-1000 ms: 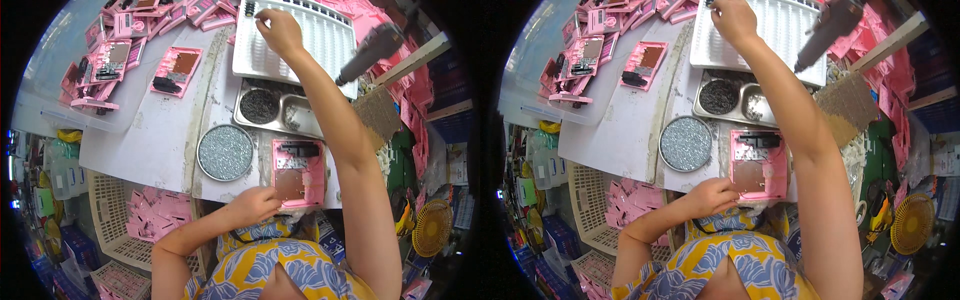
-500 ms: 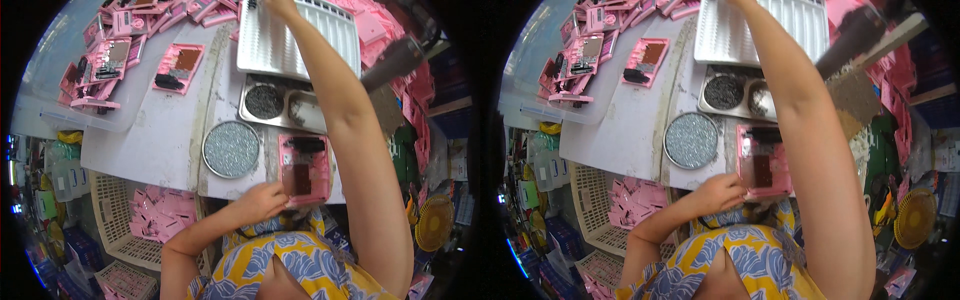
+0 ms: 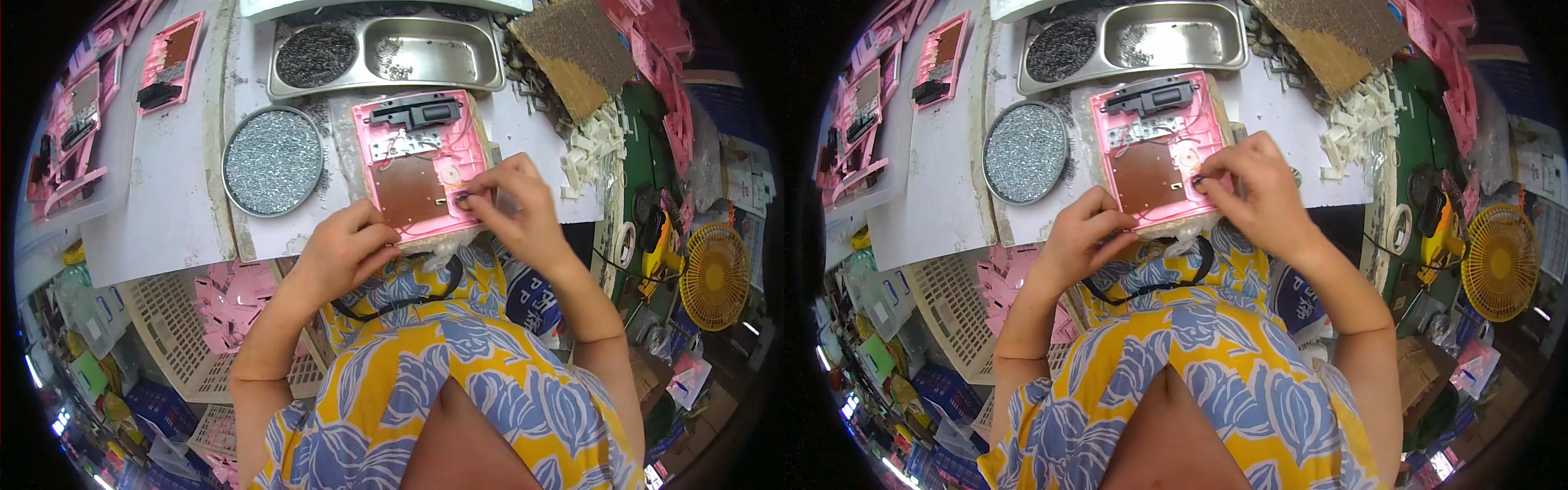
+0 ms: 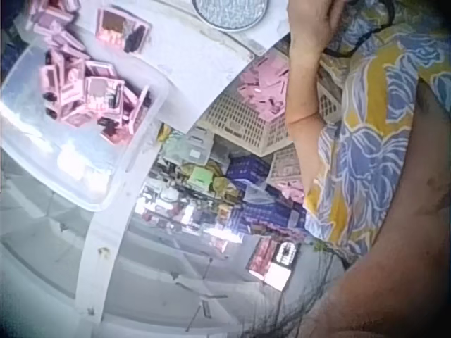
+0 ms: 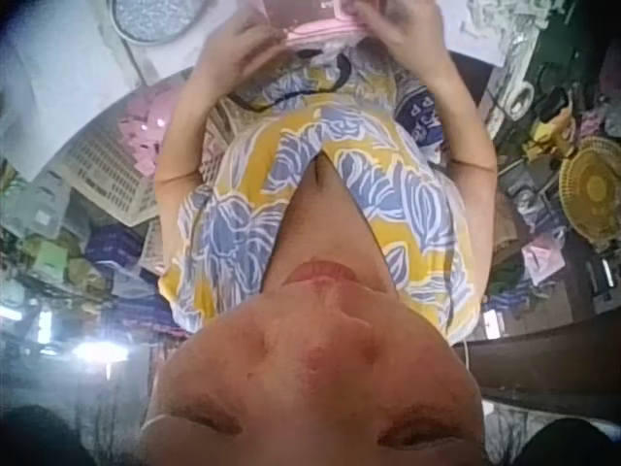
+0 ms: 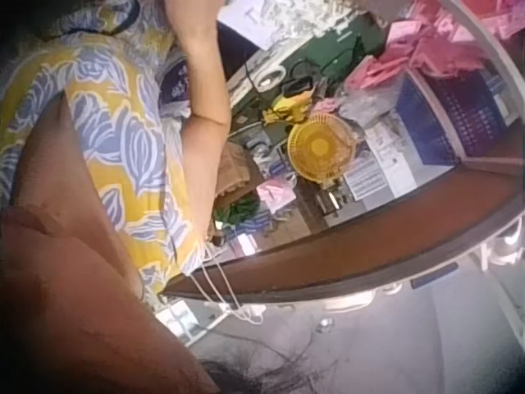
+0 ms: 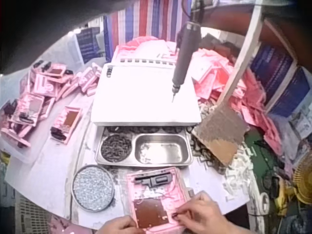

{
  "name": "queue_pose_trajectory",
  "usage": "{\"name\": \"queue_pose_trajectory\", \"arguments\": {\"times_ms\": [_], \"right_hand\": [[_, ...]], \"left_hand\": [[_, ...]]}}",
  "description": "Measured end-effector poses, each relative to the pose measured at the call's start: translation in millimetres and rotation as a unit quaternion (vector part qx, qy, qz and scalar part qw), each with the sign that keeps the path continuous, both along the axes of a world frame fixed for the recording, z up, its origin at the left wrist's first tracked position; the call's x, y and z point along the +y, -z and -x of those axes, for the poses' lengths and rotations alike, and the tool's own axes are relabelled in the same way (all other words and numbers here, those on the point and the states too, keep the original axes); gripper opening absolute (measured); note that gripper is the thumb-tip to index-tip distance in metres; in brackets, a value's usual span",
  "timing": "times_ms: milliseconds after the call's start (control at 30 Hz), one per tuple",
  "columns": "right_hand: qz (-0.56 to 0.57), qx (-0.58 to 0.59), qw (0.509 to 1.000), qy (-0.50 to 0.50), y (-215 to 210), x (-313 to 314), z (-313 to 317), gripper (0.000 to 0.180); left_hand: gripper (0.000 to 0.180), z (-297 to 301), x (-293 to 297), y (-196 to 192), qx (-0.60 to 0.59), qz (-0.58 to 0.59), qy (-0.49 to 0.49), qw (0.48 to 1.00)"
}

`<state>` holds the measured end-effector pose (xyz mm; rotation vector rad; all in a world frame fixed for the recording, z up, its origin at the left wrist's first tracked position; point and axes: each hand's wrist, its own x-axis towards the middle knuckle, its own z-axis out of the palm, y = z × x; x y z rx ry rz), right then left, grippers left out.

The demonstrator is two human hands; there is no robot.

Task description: Soldering components and assembling a pink electronic toy device.

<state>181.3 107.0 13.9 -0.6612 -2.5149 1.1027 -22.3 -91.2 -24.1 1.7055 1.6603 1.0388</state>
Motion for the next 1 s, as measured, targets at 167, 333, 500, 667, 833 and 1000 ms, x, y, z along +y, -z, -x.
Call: {"name": "queue_pose_trajectory", "arguments": {"times_ms": [167, 333, 500, 667, 833, 1000], "right_hand": [[-0.192, 0.013, 0.980, -0.048, 9.6, -11.3, 5.7, 0.014], [-0.136, 0.093, 0.984, -0.069, 36.0, 0.0, -1.0, 0.018], [-0.161, 0.122, 0.977, -0.067, 39.3, 0.4, -3.5, 0.020], [-0.106, 0.075, 0.990, -0.061, 8.8, 26.9, -22.0, 0.024], [-0.288, -0.218, 0.913, 0.190, -1.3, 85.6, -90.4, 0.026], [-0.224, -0.168, 0.940, 0.196, 23.7, 96.4, -84.3, 0.018]], "left_hand": [[0.021, -2.2, -1.7, 1.1, 0.017, 0.014, -0.011, 1.000], [0.024, -1.1, -1.0, 2.5, 0.013, 0.009, -0.010, 1.000], [0.020, 1.4, 5.9, -2.3, 0.031, -0.003, 0.002, 0.999], [0.028, 9.6, 6.1, -5.4, 0.058, 0.019, 0.040, 0.997], [0.025, 14.0, 8.4, -24.9, 0.011, 0.069, 0.049, 0.996], [0.015, 41.8, 60.8, -47.1, 0.013, 0.018, 0.002, 1.000]]}}
